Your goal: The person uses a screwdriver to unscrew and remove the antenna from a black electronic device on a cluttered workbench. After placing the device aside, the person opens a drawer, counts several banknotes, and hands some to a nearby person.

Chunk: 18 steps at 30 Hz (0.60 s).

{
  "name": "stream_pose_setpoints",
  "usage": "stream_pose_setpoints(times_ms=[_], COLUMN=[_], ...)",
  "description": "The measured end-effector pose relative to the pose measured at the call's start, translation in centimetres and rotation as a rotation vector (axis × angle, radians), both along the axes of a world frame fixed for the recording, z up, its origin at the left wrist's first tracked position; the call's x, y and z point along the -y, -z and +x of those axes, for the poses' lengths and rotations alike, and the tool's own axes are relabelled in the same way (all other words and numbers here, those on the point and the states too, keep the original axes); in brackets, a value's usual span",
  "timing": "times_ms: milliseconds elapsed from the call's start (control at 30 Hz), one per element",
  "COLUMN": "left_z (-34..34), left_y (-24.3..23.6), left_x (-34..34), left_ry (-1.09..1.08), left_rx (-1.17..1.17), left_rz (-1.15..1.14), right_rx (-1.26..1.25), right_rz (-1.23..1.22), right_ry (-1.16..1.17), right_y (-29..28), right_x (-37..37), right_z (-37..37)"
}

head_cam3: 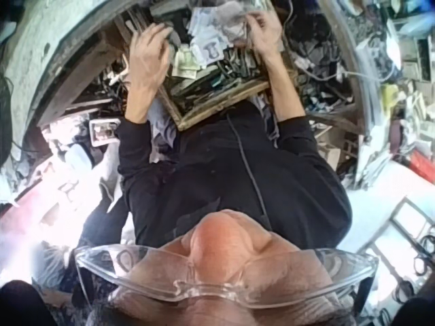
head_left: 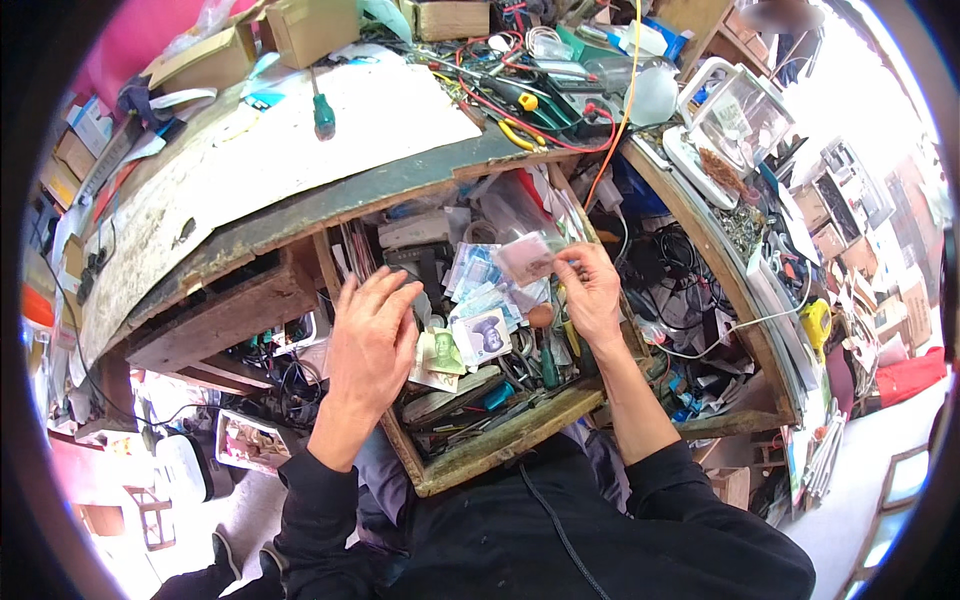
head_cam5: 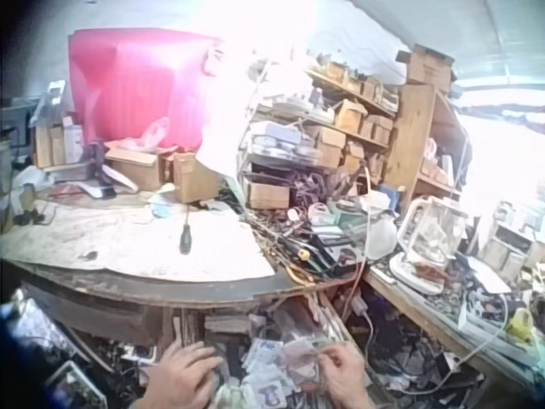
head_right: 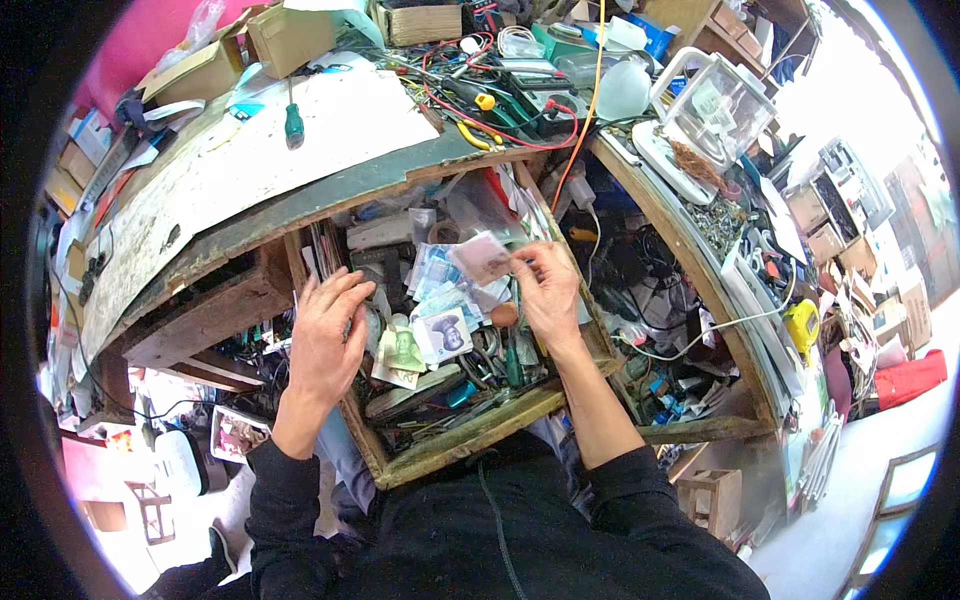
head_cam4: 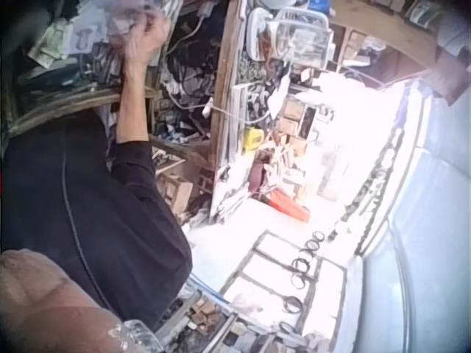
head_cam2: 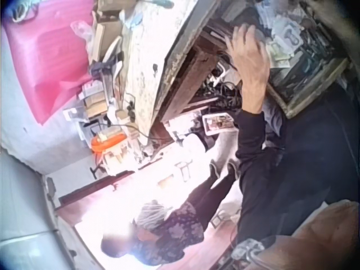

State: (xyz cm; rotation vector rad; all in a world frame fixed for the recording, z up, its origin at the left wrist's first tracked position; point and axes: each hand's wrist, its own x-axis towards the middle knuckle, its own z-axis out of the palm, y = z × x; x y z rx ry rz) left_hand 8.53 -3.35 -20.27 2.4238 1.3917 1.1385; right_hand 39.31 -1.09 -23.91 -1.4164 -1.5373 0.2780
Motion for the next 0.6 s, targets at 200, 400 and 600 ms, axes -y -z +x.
stream_pose_setpoints(times_ms=[200,400,600], left_z=[1.9,4.3,4.1], left_y=[0.7,1.7,2.3], left_x=[0.1,-0.2,0.0], left_ry=[0.188,0.402,0.44], left_rx=[0.658,0.996,1.266], left_rz=[-0.626,-0.93,-1.058], right_rx=[-0.828,-0.982,-1.172], right_rz=[-0.233,-0.398,-0.51], right_ry=[-0.271,-0.361,-0.51], right_y=[-0.1,-0.4,0.7], right_x=[-0.6,0.8,1.2], right_z=[-1.1,-5.5,-7.0])
